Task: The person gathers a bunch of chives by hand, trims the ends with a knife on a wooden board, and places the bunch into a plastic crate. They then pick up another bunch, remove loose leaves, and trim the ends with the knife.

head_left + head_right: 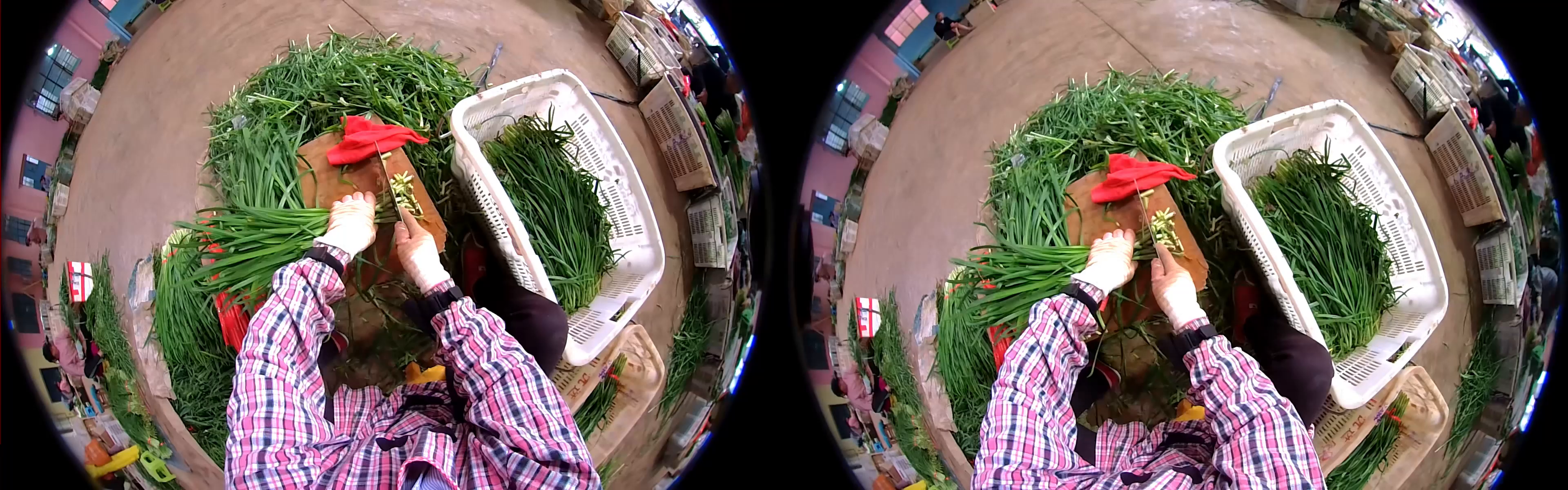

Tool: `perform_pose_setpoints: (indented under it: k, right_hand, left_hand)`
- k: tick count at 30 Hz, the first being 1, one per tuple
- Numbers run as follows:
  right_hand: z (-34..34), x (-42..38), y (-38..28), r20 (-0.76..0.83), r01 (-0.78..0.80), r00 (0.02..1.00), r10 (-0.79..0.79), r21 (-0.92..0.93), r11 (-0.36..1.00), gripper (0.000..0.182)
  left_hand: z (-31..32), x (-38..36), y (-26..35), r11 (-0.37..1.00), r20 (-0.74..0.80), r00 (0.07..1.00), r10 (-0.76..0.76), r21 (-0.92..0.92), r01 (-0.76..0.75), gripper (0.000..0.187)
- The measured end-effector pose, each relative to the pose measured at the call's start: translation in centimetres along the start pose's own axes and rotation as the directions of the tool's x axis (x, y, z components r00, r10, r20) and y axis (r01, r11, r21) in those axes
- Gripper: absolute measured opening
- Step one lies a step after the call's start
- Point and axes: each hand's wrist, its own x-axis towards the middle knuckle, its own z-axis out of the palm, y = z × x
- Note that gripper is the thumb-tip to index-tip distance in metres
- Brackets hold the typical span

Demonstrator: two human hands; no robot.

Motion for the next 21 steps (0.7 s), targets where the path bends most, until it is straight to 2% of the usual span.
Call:
perform_pose_setpoints:
  k: [4,5,7,8,9,11,12,13,15,17,18,19,20,21]
  right_hand:
    - [-3.5,-2.1,3.2,0.058,-0.046,0.998,0.04,0.113,0.993,0.035]
    - [-4.6,-2.3,3.8,-0.046,0.115,0.993,-0.111,0.094,0.989,0.035]
    - [-6.6,-2.1,2.6,-0.142,0.109,0.985,-0.102,0.039,0.993,0.037]
    - [-7.4,-1.8,1.8,-0.103,0.079,0.991,-0.085,-0.063,0.995,0.038]
    - [-7.9,-1.4,1.0,-0.066,0.057,0.995,-0.069,-0.167,0.984,0.039]
    - [-7.2,0.0,1.0,-0.095,0.139,0.98,-0.177,-0.314,0.939,0.041]
    - [-7.0,0.6,0.7,-0.086,0.176,0.969,-0.23,-0.408,0.896,0.042]
    - [-6.8,1.1,0.3,-0.069,0.214,0.956,-0.284,-0.497,0.841,0.043]
    - [-6.1,2.3,1.2,-0.068,0.33,0.902,-0.427,-0.529,0.782,0.043]
    - [-5.8,3.2,1.5,-0.014,0.374,0.883,-0.469,-0.584,0.72,0.043]
    - [-5.6,3.7,2.0,0.029,0.408,0.866,-0.499,-0.618,0.672,0.045]
    - [-5.9,3.7,1.4,0.117,0.357,0.916,-0.383,-0.672,0.649,0.049]
    - [-5.9,3.9,1.6,0.145,0.377,0.91,-0.389,-0.681,0.628,0.049]
    - [-6.0,4.0,1.8,0.176,0.397,0.903,-0.392,-0.693,0.603,0.049]
  left_hand:
    - [-0.6,-0.2,0.0,0.999,0.02,1.0,-0.001,-0.039,0.002,0.055]
    - [-0.7,-0.1,-0.1,1.0,0.026,1.0,0.011,-0.025,-0.011,0.056]
    - [-1.1,-0.2,0.0,0.999,0.035,0.999,0.005,-0.037,-0.004,0.056]
    - [-1.3,-0.1,-0.1,0.999,0.071,0.997,-0.002,-0.036,0.004,0.068]
    - [-1.4,-0.3,0.0,0.999,0.042,0.999,0.024,-0.026,-0.023,0.073]
    - [-1.9,-0.8,-0.1,0.998,-0.019,0.998,0.06,-0.003,-0.06,0.084]
    - [-2.0,-1.2,0.0,0.997,-0.042,0.997,0.072,-0.005,-0.072,0.095]
    - [-1.8,-2.1,0.2,0.996,-0.172,0.981,0.092,0.038,-0.086,0.093]
    - [-2.1,-5.0,1.1,0.988,-0.421,0.894,0.152,0.057,-0.141,0.086]
    - [-4.2,-9.0,2.9,0.975,-0.368,0.926,0.087,-0.159,-0.155,0.077]
    - [-3.3,-10.8,3.4,0.908,-0.399,0.916,0.038,-0.369,-0.198,0.069]
    - [-2.2,-12.6,4.1,0.793,-0.428,0.904,-0.011,-0.554,-0.253,0.061]
    - [0.8,-13.4,5.3,0.443,-0.316,0.943,-0.101,-0.863,-0.242,0.055]
    - [3.5,-14.0,6.4,-0.01,-0.183,0.975,-0.129,-0.983,-0.186,0.049]
